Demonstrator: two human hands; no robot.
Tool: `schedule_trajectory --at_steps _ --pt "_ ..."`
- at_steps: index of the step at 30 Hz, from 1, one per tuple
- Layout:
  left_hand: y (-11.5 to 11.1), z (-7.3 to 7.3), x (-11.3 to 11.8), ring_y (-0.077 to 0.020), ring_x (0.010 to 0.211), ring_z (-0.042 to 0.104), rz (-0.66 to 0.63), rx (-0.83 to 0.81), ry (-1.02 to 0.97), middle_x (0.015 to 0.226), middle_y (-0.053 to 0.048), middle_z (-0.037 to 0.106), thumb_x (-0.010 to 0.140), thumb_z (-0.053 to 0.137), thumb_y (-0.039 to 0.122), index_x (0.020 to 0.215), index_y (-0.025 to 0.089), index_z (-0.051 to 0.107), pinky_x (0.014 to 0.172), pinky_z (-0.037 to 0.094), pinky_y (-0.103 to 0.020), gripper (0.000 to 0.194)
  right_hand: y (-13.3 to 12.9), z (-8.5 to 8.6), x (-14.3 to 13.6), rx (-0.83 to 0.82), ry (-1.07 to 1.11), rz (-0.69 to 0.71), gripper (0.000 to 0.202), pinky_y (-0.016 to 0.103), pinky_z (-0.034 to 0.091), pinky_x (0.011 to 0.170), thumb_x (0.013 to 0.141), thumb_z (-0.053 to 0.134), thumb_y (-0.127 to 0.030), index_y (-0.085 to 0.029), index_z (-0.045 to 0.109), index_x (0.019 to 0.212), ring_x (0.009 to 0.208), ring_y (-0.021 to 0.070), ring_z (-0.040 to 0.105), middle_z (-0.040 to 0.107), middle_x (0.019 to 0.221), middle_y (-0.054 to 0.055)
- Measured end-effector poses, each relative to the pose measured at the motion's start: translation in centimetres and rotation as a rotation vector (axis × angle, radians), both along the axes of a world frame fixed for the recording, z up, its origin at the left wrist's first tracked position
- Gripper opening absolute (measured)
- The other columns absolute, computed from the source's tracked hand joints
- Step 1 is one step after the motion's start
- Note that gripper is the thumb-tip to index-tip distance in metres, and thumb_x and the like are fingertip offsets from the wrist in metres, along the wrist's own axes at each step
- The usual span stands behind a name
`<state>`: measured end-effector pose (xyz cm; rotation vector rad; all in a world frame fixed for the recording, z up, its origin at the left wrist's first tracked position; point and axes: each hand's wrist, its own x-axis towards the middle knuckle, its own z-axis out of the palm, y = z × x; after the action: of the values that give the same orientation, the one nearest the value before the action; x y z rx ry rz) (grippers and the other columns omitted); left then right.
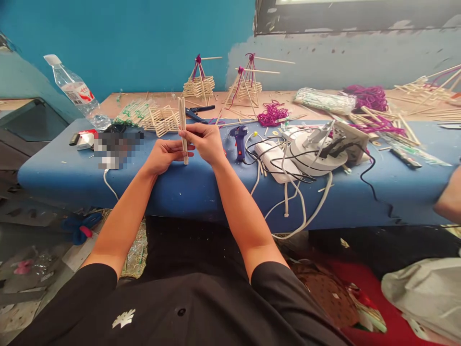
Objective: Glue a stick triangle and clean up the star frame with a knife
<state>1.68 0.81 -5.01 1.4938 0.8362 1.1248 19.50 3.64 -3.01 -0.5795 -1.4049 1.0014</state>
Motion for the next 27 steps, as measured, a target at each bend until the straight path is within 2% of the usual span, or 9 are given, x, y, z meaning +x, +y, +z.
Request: schedule_trajectory --at_steps 4,12,18,21,27 --pt "0.2 -0.3 -0.1 -0.0356 0.11 0.085 -0.003 0.0 0.016 0.111 -0.013 0.089 0.067 0.103 0.052 0.109 0.021 0.09 0.096 0.069 -0.048 0.054 -0.3 0.2 0.3 -0.022 -0.07 0.032 0.036 0.029 0.056 0.064 0.065 0.098 -0.048 -0.019 0.087 0.083 0.071 0.0159 0.069 0.079 0.077 0.002" --pt "0.1 -0.3 0.1 -0.0327 0.105 0.085 0.015 0.002 0.021 0.104 -0.011 0.089 0.073 0.1 0.043 0.105 0.021 0.09 0.096 0.069 -0.048 0.04 -0.6 0.9 0.7 -0.02 -0.194 -0.033 0.006 0.028 0.058 0.064 0.079 0.086 -0.025 -0.021 0.081 0.082 0.07 0.0144 0.067 0.077 0.075 0.0" --pt "0.1 -0.3 -0.1 -0.0331 0.104 0.086 0.004 0.019 0.014 0.105 -0.012 0.089 0.071 0.101 0.047 0.102 0.02 0.09 0.091 0.07 -0.045 0.043 -0.8 1.8 1.3 0.045 -0.34 -0.032 0.01 0.027 0.053 0.06 0.081 0.085 -0.02 -0.022 0.078 0.074 0.068 0.0136 0.06 0.071 0.069 -0.001" --pt "0.0 -0.3 -0.1 -0.0334 0.104 0.086 0.016 0.032 -0.001 0.104 -0.013 0.089 0.069 0.102 0.048 0.103 0.019 0.09 0.088 0.069 -0.043 0.045 -0.9 2.0 1.3 0.062 -0.343 -0.012 0.009 0.027 0.049 0.058 0.082 0.084 -0.017 -0.021 0.079 0.076 0.069 0.0135 0.059 0.071 0.07 -0.001" --pt "-0.3 -0.3 0.1 -0.0347 0.107 0.086 0.039 0.018 -0.023 0.103 -0.013 0.089 0.068 0.102 0.057 0.103 0.018 0.089 0.093 0.07 -0.047 0.054 -1.1 2.4 0.8 -0.011 -0.339 0.031 0.008 0.027 0.048 0.059 0.084 0.082 -0.016 -0.019 0.08 0.078 0.064 0.0129 0.06 0.072 0.067 -0.001"
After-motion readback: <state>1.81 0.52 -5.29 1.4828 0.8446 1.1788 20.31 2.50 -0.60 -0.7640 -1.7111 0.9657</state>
